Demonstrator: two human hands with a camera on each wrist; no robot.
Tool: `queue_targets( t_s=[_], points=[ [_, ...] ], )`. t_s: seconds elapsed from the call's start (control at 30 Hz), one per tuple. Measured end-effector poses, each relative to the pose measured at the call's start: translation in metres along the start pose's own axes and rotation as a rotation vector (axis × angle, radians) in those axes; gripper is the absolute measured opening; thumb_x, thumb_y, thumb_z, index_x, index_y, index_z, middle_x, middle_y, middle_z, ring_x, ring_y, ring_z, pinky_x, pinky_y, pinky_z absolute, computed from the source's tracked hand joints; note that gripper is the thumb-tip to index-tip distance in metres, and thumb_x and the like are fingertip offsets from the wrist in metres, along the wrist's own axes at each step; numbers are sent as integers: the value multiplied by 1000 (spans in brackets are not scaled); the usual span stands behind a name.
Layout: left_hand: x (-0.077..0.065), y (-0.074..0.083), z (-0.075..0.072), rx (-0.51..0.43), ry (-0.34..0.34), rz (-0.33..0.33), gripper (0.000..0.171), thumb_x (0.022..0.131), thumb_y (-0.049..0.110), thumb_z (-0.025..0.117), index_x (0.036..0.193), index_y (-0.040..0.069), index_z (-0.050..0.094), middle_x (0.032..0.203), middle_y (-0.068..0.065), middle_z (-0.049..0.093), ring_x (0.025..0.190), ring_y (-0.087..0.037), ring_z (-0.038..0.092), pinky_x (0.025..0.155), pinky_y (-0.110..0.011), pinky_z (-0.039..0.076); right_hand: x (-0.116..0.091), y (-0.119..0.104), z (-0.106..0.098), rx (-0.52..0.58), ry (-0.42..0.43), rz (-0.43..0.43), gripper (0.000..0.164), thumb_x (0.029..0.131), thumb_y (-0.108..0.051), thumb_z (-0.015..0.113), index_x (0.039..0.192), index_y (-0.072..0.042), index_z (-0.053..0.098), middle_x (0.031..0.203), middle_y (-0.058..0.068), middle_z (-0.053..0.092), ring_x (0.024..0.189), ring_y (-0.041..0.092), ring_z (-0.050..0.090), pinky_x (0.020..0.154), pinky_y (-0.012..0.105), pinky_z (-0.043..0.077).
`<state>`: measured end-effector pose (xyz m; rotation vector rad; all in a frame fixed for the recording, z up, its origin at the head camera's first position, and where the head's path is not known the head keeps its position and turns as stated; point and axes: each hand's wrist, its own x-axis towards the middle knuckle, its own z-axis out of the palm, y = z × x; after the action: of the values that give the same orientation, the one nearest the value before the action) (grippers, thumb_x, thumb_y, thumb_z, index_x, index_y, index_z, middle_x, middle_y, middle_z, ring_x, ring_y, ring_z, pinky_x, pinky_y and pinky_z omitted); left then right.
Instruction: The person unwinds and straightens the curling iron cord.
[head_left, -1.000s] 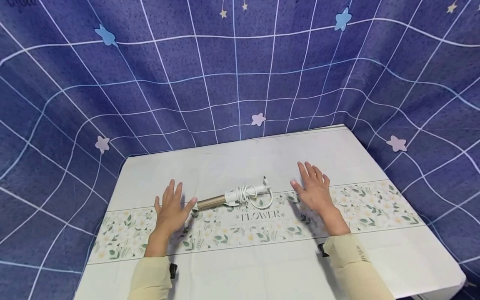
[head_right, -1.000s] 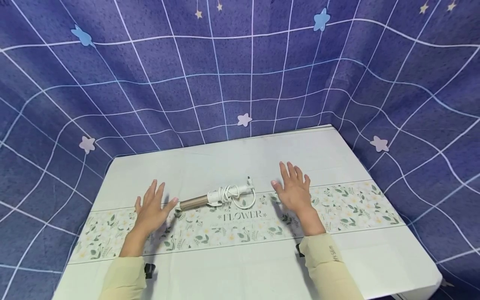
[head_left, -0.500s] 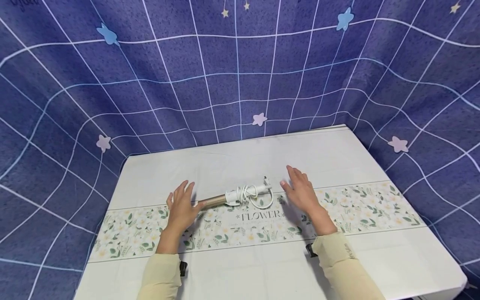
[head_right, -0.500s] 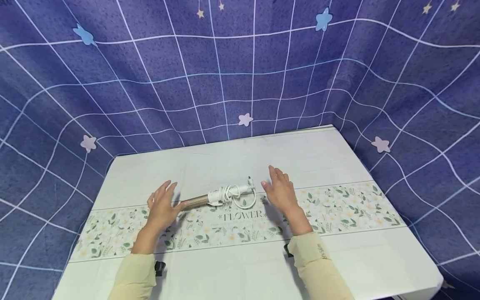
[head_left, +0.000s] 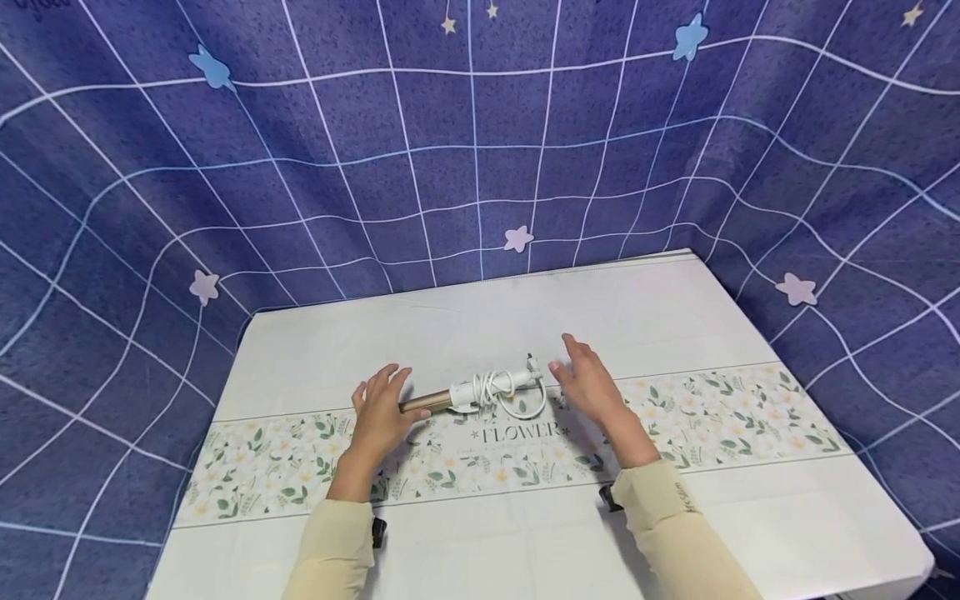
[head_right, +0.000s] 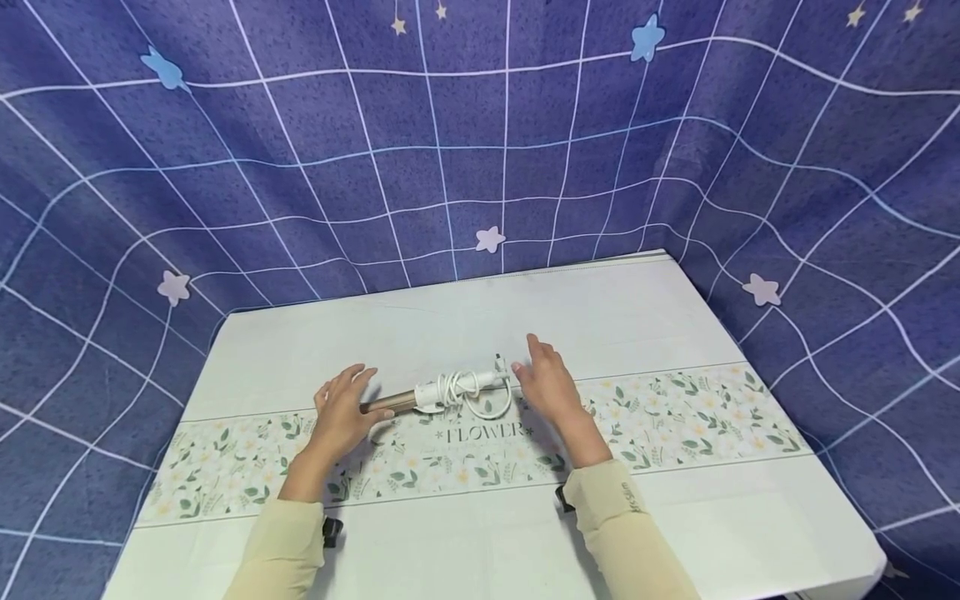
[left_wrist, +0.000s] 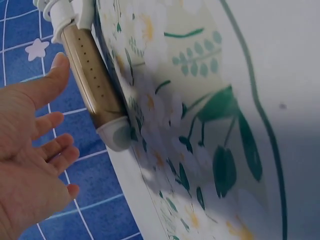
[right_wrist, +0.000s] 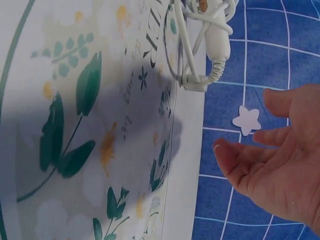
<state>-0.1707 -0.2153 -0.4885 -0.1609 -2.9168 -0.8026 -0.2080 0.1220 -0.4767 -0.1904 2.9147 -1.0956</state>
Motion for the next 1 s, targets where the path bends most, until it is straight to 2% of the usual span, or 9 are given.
queue_targets(
  t_s=[0.27, 0.37, 0.6, 0.83, 1.0],
  points=[
    [3, 8, 10, -1, -58, 9, 73, 78, 20, 81, 141, 7, 47, 144, -16, 42, 134, -35, 36, 114, -51, 9, 4, -2, 6, 41, -23, 2, 64, 99, -30, 51, 151, -3, 25, 148, 27, 34, 132, 44, 39, 106, 56, 34],
    [5, 11, 14, 8, -77, 7, 71, 78, 19, 80, 141, 9, 47, 143, -14, 44, 133, -33, 38, 113, -49, 11, 4, -4, 8, 29, -24, 21, 64, 98, -30, 53, 151, -5, 26, 148, 27, 35, 133, 43, 38, 107, 56, 33],
    [10, 16, 23, 34, -81, 14, 66, 77, 15, 80, 137, 12, 53, 137, -12, 49, 127, -30, 42, 109, -50, 22, 6, -7, 13, 31, -44, 37, 66, 97, -26, 57, 151, -7, 27, 141, 23, 46, 129, 40, 45, 103, 55, 39],
    [13, 20, 29, 74, -80, 21, 61, 77, 11, 79, 134, 13, 57, 124, -9, 55, 118, -29, 47, 103, -49, 30, 9, -5, 16, 28, -71, 28, 67, 95, -22, 61, 150, -5, 28, 137, 25, 48, 121, 39, 52, 96, 53, 46],
    [14, 23, 33, 98, -111, 9, 58, 79, 11, 77, 133, 16, 58, 115, -6, 57, 110, -26, 51, 97, -47, 38, 10, -7, 17, 23, -91, 30, 67, 94, -20, 62, 150, -5, 28, 134, 25, 50, 118, 38, 54, 94, 51, 47]
  ],
)
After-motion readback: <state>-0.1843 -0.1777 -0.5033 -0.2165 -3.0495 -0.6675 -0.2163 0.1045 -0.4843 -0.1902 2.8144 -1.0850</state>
